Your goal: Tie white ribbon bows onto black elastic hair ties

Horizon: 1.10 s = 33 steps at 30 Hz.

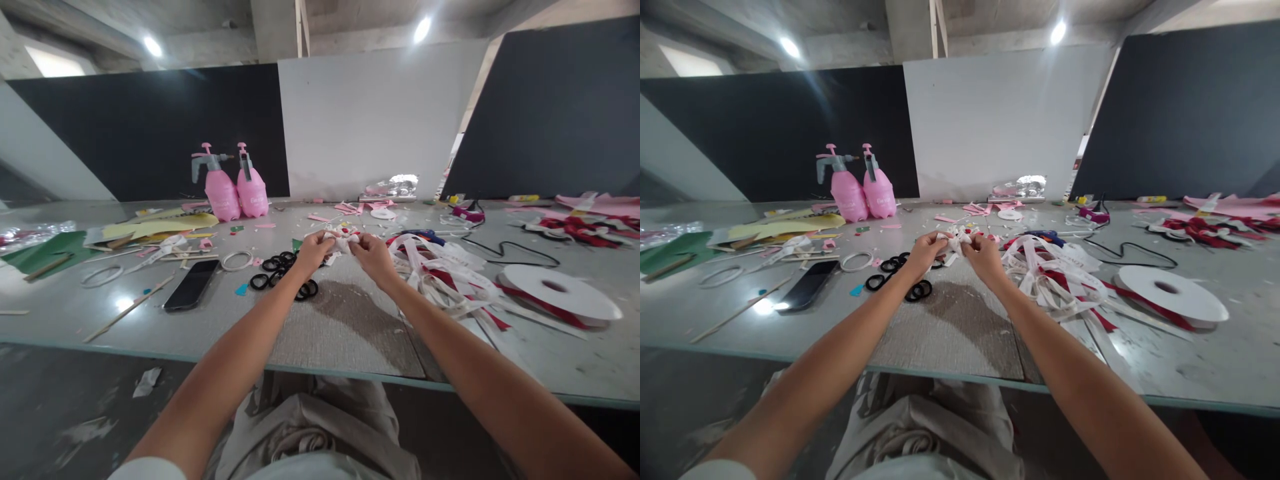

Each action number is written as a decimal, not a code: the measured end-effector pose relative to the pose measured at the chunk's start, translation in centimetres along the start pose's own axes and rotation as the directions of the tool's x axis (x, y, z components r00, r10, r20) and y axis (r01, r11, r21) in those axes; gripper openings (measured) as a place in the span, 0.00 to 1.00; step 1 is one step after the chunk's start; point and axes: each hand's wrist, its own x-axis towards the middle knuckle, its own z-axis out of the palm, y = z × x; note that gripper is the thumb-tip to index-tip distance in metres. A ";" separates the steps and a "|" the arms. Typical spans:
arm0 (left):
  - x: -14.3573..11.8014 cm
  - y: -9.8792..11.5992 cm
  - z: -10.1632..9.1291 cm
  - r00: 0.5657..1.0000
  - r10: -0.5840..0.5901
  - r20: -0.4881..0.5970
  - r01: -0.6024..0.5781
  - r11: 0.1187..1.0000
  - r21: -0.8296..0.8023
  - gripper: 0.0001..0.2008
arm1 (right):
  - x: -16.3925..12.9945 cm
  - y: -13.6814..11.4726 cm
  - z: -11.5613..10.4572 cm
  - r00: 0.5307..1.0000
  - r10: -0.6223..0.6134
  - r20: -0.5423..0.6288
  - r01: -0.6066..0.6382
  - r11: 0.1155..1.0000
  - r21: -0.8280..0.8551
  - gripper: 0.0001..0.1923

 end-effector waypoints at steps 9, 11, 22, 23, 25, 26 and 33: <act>-0.1 0.3 -0.3 0.989 0.144 0.021 -0.145 0.984 0.102 0.10 | 0.4 0.7 -0.7 0.973 -0.103 0.208 0.153 0.959 -0.239 0.05; -0.1 0.3 -0.3 0.986 0.160 0.053 -0.165 0.980 0.113 0.10 | 0.3 0.8 -0.7 0.973 -0.073 0.220 0.131 0.956 -0.264 0.06; -0.2 0.9 -0.7 0.975 0.218 0.047 -0.222 0.968 0.120 0.10 | -0.2 -0.4 -0.8 0.971 -0.185 0.155 0.228 0.911 -0.344 0.11; -0.2 1.0 -0.7 0.978 0.196 0.069 -0.201 0.976 0.081 0.10 | -0.2 -0.4 -0.8 0.973 -0.184 0.138 0.222 0.909 -0.353 0.12; -0.3 1.2 -0.6 0.981 0.152 0.118 -0.155 0.988 0.020 0.11 | -0.2 -0.3 -0.8 0.981 -0.164 0.103 0.190 0.919 -0.345 0.14; -0.4 1.3 -0.6 0.982 0.137 0.133 -0.139 0.990 0.011 0.12 | -0.2 -0.3 -0.8 0.985 -0.148 0.093 0.170 0.929 -0.328 0.15; -0.4 1.0 -0.3 0.977 0.129 0.170 -0.135 0.990 0.027 0.14 | -0.2 0.3 -0.6 0.994 0.005 0.105 0.004 0.997 -0.081 0.20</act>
